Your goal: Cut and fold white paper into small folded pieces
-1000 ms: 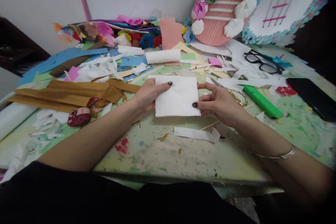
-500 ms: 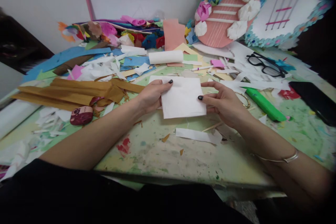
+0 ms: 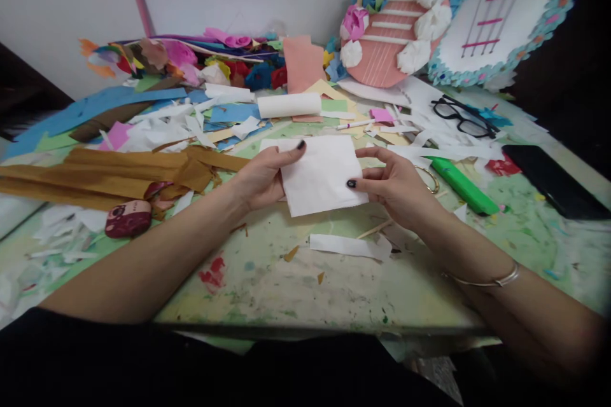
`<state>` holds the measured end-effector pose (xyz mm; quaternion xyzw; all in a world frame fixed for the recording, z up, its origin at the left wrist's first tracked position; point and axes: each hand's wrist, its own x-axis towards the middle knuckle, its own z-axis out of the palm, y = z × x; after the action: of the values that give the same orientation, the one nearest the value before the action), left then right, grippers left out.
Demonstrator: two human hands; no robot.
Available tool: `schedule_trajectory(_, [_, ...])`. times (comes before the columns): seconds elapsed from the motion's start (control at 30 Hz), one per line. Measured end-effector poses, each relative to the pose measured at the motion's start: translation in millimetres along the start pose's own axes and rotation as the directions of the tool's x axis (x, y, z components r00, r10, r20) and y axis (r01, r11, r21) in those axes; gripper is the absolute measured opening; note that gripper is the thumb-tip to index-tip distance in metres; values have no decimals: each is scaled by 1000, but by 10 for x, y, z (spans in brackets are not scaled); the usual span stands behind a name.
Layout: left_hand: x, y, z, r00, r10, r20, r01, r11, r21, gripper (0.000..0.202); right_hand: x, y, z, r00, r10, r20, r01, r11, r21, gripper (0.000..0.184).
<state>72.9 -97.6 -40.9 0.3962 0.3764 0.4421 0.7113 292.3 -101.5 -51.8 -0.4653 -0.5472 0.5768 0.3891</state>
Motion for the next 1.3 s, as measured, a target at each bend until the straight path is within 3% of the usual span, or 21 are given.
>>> schedule_trajectory(0.2, [1,-51,-29,992,97,-86,-87,990,111,48,-38,-79,41,998,-33,52,35,999,-40,49])
schedule_trajectory(0.3, [8,-3,-64,988,119,-97,-103,982,159,45,34,-158,-137,987,-153,39,158,956,-247,32])
schedule_trajectory(0.37, [-7,51,-83,987,139,-84,-120,972,203,42,109,-211,-339,954,-297,-50,212,779,-590,17])
schedule_trajectory(0.4, [-19,79,-90,986,150,-69,-131,965,226,41,146,-234,-444,949,-302,-87,140,655,-743,13])
schedule_trajectory(0.47, [-49,128,-97,986,166,-31,-151,950,273,42,203,-264,-625,948,-284,-144,1,457,-890,16])
schedule_trajectory(0.53, [-75,163,-98,983,183,-8,-171,931,322,41,237,-268,-733,975,-194,-112,-36,360,-932,16])
schedule_trajectory(0.67, [-96,186,-101,978,210,14,-199,899,389,38,266,-231,-757,998,-40,-38,-23,330,-944,14])
schedule_trajectory(0.9, [-95,193,-118,974,216,70,-226,898,376,33,303,-197,-773,983,-109,-147,-122,204,-971,17])
schedule_trajectory(1.03, [-107,220,-103,975,211,65,-220,907,358,36,314,-177,-907,985,-101,-138,-109,246,-963,11])
schedule_trajectory(1.1, [-108,228,-105,979,194,59,-202,909,366,37,314,-178,-975,992,-51,-118,-100,266,-959,19])
schedule_trajectory(1.2, [-105,229,-124,981,187,47,-190,902,387,35,304,-197,-1030,994,9,-107,-106,219,-970,33])
schedule_trajectory(1.3, [-103,230,-141,983,180,26,-175,897,407,35,287,-218,-1016,995,-15,-103,-98,203,-974,42])
